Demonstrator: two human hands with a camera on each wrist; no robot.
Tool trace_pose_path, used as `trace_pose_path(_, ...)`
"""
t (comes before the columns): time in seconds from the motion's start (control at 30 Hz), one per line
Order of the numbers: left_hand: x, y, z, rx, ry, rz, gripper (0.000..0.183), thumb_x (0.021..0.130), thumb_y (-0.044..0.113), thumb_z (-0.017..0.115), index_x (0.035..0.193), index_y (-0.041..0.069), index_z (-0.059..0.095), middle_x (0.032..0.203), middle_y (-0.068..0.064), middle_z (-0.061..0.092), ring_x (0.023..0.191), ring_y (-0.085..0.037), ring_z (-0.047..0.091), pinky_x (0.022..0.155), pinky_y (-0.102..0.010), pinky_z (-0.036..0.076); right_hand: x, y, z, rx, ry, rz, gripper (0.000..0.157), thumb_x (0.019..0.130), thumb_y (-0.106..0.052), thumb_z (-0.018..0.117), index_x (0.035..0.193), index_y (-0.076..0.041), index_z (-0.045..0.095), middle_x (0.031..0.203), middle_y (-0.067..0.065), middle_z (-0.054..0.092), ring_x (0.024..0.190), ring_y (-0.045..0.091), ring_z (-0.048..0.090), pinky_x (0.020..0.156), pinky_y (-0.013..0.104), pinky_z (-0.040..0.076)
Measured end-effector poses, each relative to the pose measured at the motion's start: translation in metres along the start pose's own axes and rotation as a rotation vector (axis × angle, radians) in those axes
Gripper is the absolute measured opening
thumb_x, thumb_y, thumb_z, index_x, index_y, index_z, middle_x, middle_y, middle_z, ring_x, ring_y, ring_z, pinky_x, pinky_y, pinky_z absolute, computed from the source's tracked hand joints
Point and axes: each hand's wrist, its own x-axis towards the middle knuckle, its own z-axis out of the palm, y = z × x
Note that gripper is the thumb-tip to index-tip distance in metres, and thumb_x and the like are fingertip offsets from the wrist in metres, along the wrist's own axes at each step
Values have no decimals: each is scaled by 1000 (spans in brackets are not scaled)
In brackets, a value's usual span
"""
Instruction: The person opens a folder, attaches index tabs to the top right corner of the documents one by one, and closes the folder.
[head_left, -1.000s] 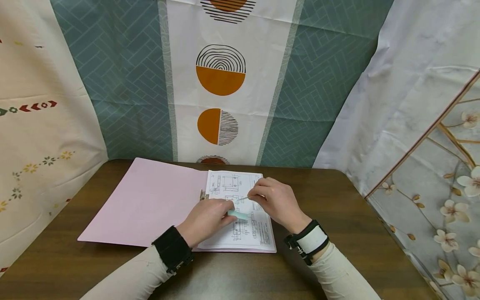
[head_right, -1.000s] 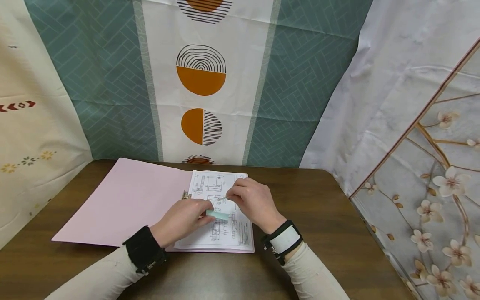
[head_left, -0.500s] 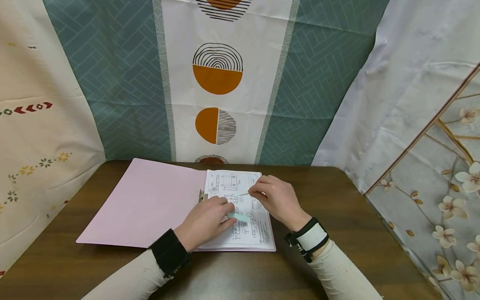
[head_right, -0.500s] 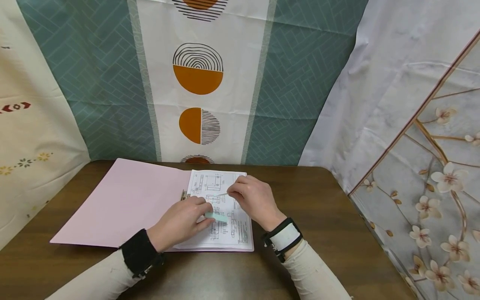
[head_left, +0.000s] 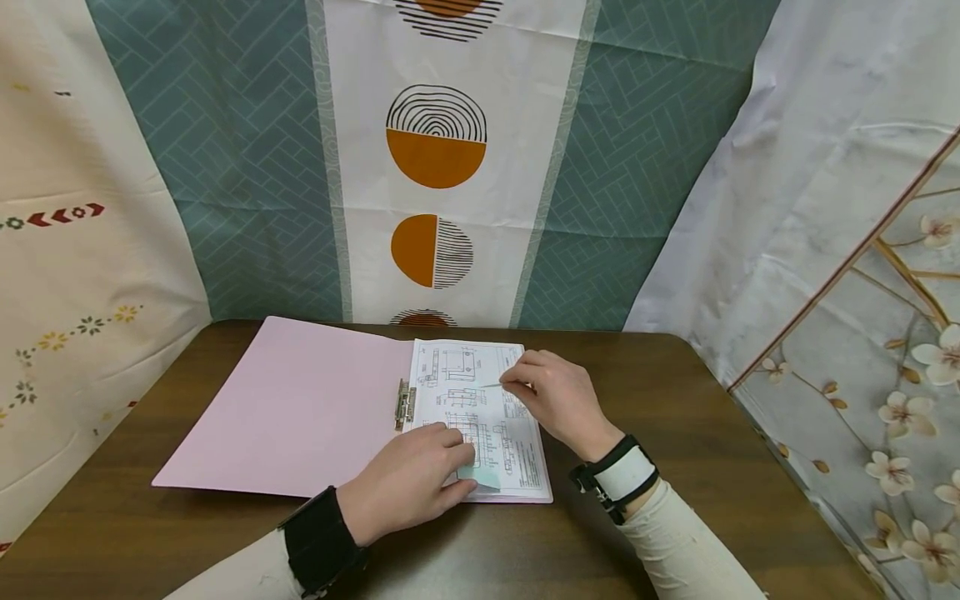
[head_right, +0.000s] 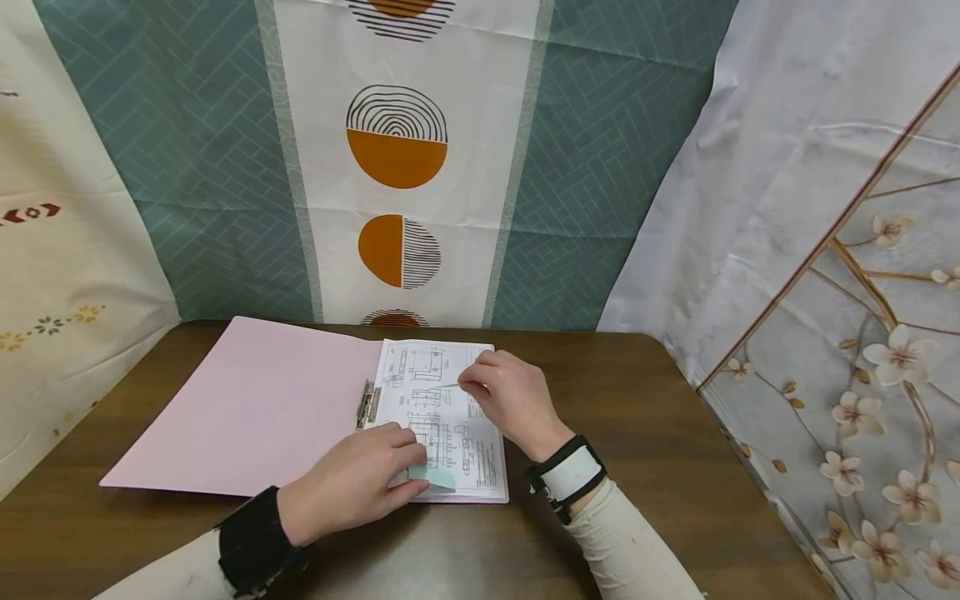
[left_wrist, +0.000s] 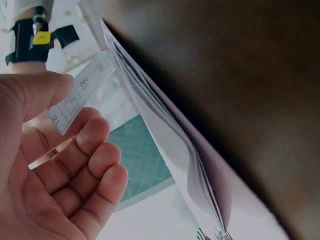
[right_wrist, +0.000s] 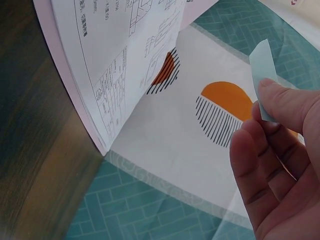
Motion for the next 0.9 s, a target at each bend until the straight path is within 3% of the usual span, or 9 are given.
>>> trace_pose_path(0.23,-10,8,0,-6,-34,49,18,99,36,84,96,20,75,84,13,59,77,-7,49,70,-23,43,-1,1,0,-4,6,-2,19,89,-9,95,103,-19,87,100,-6,77,89,12,67,73,30,57)
trace_pose_path(0.5,-15,13,3,121,-21,117,22,95,41,84,90,23,73,79,13,55,74,-9,49,67,-24,43,-1,1,2,-3,-7,10,17,90,-10,94,103,-19,87,100,-7,76,88,11,67,71,29,56)
trace_pose_path(0.73,-14,13,5,159,-121,123,21,95,43,85,97,23,78,80,12,58,76,-9,49,70,-25,45,-1,2,3,4,-17,14,18,92,-9,92,106,-20,87,101,-7,77,88,10,66,70,29,55)
trace_pose_path(0.9,-14,13,7,165,-138,126,22,94,44,86,100,24,79,81,12,59,76,-8,49,70,-25,45,-1,1,3,-14,-24,25,17,94,-9,90,107,-18,85,106,-5,78,91,13,69,72,31,58)
